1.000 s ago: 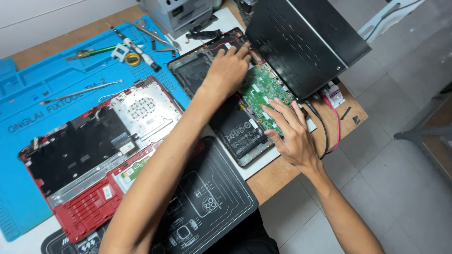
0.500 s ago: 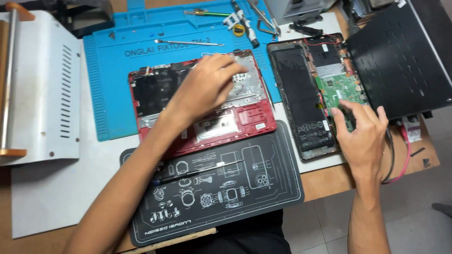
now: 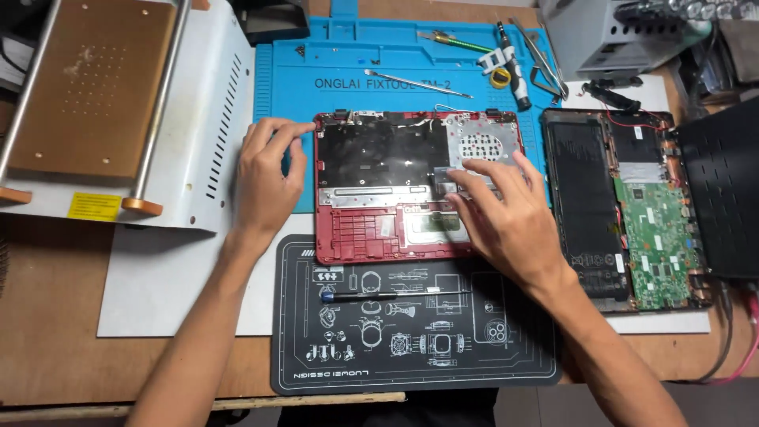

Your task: The person is disassembling a laptop, specifically removing the motherboard and then handling the screen and chassis for inspection or further repair.

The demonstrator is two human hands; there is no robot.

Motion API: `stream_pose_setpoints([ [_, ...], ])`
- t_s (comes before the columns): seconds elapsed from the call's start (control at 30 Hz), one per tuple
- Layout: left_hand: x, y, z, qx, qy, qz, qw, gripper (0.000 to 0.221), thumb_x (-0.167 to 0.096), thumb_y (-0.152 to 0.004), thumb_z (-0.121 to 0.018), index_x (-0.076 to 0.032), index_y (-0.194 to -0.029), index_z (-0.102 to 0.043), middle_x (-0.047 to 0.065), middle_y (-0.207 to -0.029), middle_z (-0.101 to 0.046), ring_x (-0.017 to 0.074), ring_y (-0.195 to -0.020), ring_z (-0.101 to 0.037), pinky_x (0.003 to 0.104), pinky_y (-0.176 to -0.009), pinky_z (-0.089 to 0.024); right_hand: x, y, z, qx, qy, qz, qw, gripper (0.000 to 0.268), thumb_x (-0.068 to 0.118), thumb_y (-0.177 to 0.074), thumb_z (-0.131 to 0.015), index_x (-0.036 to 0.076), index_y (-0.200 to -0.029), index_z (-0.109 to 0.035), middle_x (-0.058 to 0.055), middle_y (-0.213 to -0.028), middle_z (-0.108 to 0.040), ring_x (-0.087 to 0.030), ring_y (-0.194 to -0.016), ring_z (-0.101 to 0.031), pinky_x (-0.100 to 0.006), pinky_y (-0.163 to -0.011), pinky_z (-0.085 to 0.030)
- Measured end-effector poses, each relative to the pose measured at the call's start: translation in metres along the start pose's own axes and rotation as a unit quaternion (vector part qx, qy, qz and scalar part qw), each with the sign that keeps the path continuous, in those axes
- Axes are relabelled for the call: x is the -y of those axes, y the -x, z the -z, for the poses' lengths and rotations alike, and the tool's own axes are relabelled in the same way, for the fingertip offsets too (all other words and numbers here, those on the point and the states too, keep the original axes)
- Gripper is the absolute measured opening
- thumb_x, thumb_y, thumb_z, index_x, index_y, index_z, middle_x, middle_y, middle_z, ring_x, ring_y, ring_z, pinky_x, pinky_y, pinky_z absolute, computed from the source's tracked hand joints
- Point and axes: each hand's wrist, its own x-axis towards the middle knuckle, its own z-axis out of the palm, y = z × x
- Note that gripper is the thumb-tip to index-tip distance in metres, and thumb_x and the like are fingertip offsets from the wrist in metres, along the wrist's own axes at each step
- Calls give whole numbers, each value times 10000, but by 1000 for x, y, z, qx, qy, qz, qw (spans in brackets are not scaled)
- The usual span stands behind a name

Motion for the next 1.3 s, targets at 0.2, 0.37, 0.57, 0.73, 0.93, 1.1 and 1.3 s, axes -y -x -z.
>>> stream_pose_setpoints([
  [0.2, 10, 11, -6, 1, -26, 9, 1000, 259, 32, -1011, -549, -81, -1160, -729, 44, -987, -599, 251, -960, -621, 381, -866, -458, -16, 23, -43, -28, 15, -60, 998, 269, 246, -1009, -721, 182, -1270, -721, -36, -1256, -670, -255, -1116, -686, -468, -1110, -454],
  [0.37, 11, 15, -19, -10, -67, -16, 998, 225, 5, -987, -588, -86, -1138, -728, 53, -972, -599, 263, -952, -613, 385, -858, -436, -12, 24, -44, -5, -14, -85, 996, 301, 289, -1008, -723, 174, -1286, -717, -50, -1206, -678, -259, -1111, -695, -459, -1093, -461],
  [0.57, 12, 16, -20, -22, -63, -7, 998, 212, -11, -998, -568, -85, -1127, -719, 55, -990, -588, 266, -969, -601, 383, -853, -437, -3, 21, -39, 14, -30, -101, 994, 391, 357, -992, -737, 139, -1316, -706, -82, -1190, -688, -279, -1114, -691, -475, -1106, -454],
  [0.73, 9, 12, -13, -35, -50, 0, 998, 217, 4, -1009, -544, -65, -1126, -713, 64, -1003, -587, 270, -976, -603, 376, -842, -450, 1, 20, -36, 14, -29, -95, 995, 423, 360, -988, -740, 123, -1335, -694, -96, -1185, -687, -293, -1115, -687, -486, -1108, -449],
  [0.93, 14, 11, -6, -90, -114, -114, 983, 249, 59, -938, -613, -52, -1131, -724, 101, -1015, -603, 311, -988, -620, 409, -872, -488, 1, 24, -38, 13, -21, -94, 995, 464, 399, -983, -734, 136, -1362, -677, -80, -1205, -676, -285, -1140, -678, -484, -1120, -448],
  [1.1, 12, 20, 6, -104, -196, -281, 934, 242, 30, -929, -613, -66, -1086, -770, 114, -952, -636, 291, -908, -628, 433, -856, -531, -2, 26, -40, 17, -21, -90, 996, 469, 409, -968, -739, 145, -1352, -683, -70, -1193, -679, -275, -1130, -684, -491, -1124, -449],
  [1.3, 11, 32, 18, -82, -214, -326, 917, 225, 90, -890, -615, -39, -1005, -759, 124, -878, -631, 296, -854, -640, 425, -804, -550, -2, 28, -42, 11, -15, -66, 998, 517, 437, -945, -743, 165, -1377, -665, -78, -1274, -651, -278, -1170, -664, -493, -1147, -425],
])
